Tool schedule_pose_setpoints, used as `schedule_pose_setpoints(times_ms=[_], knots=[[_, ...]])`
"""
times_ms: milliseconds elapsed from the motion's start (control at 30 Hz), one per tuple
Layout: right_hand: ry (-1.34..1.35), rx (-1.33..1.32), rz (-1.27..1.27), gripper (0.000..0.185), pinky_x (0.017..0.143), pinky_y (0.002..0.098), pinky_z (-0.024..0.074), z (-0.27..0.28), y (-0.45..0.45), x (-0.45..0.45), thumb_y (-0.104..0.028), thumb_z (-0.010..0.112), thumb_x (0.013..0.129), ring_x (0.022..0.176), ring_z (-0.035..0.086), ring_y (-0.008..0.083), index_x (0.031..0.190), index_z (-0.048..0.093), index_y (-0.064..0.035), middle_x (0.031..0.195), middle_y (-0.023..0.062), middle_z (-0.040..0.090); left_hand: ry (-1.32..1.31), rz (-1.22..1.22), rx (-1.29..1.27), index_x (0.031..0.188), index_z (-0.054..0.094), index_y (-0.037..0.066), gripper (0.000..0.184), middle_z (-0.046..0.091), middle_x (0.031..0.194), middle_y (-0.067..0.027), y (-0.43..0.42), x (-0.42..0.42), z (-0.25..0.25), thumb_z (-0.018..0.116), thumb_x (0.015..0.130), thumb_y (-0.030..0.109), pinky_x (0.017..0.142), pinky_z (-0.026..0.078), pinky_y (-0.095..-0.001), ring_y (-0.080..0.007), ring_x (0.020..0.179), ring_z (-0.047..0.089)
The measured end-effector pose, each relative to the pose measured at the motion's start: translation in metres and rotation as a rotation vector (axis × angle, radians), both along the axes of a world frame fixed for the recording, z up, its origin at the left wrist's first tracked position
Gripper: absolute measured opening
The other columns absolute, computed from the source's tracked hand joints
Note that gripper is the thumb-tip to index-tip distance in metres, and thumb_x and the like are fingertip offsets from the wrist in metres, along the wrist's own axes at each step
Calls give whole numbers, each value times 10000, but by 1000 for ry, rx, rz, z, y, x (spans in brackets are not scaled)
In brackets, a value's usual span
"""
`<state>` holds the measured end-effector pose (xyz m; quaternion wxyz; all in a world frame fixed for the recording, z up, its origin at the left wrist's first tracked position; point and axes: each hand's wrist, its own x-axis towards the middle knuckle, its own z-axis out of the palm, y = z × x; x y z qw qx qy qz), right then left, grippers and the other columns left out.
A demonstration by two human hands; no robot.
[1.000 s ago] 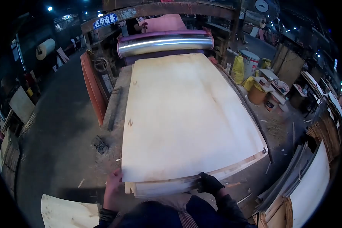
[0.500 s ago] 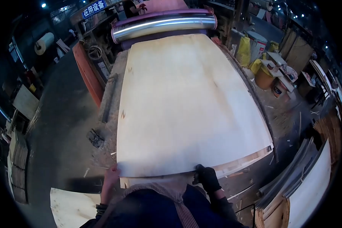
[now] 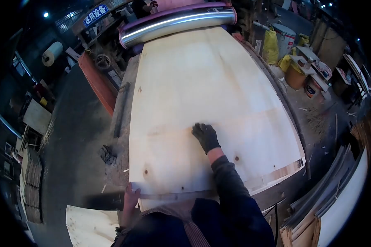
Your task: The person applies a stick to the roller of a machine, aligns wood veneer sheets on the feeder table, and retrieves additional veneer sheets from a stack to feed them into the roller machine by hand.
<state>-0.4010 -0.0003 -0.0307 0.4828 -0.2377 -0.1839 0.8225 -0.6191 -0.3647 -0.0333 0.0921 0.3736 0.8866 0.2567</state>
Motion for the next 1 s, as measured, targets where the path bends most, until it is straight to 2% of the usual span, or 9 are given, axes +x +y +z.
schedule_pose_setpoints(times_ms=[233,300,400,567,633,667,733,767,1000], knots=[[-22,-44,310,278,860,475,439,-16,-64,-2,-146,514,851,963,538,329,1100,479,-27,1054,178,539,-345,21,193,1082,491,-50,427,545,952,-209,1,-1,13,598,727,162,755,448,-354,-298,849,557],[-38,-22,412,308,853,468,447,-14,-105,20,-152,498,865,958,547,318,1139,467,-14,1045,180,545,-465,53,309,1085,507,-41,374,582,928,-91,-1,1,22,566,730,62,716,439,-276,-167,834,549],[-73,-56,499,305,857,441,451,4,-162,50,-169,467,887,971,547,303,1143,463,-3,1046,175,547,-516,36,473,1072,505,-8,342,569,965,-71,-15,-31,-32,540,733,14,715,441,-276,-163,821,546],[-217,-140,525,289,828,400,463,7,-224,88,-216,437,906,930,550,266,1116,474,-20,982,146,554,-593,-31,605,1032,502,2,273,579,960,-105,-2,-14,33,550,763,-4,698,480,-301,-183,776,571],[-914,566,537,194,748,359,482,-29,-231,105,-193,434,901,844,542,223,977,522,-37,851,97,541,-997,122,750,1059,478,12,304,590,962,-127,6,8,94,520,762,-39,726,502,-310,-188,812,588],[-921,571,534,194,748,359,482,-8,-235,104,-193,434,901,844,542,223,977,522,-37,851,97,541,-1002,119,757,1059,478,12,304,590,962,-127,6,7,104,520,762,-39,726,502,-310,-188,812,588],[-144,-191,349,157,673,312,480,55,-244,98,-175,427,895,766,517,207,829,512,-61,752,53,506,-989,-37,782,1092,427,40,315,582,1000,-138,5,7,118,474,788,-24,723,518,-318,-204,850,598],[-149,-184,346,157,673,312,480,56,-243,100,-175,427,895,766,517,207,829,512,-61,752,53,506,-993,-41,789,1092,427,40,315,582,1000,-138,1,8,128,474,788,-24,723,518,-318,-204,850,598],[-1648,1135,205,150,556,345,468,57,-221,113,-179,562,805,645,535,253,732,489,-70,689,72,526,-880,26,679,1083,457,27,300,586,973,-144,-13,-13,114,478,787,-20,693,522,-295,-190,818,605]])
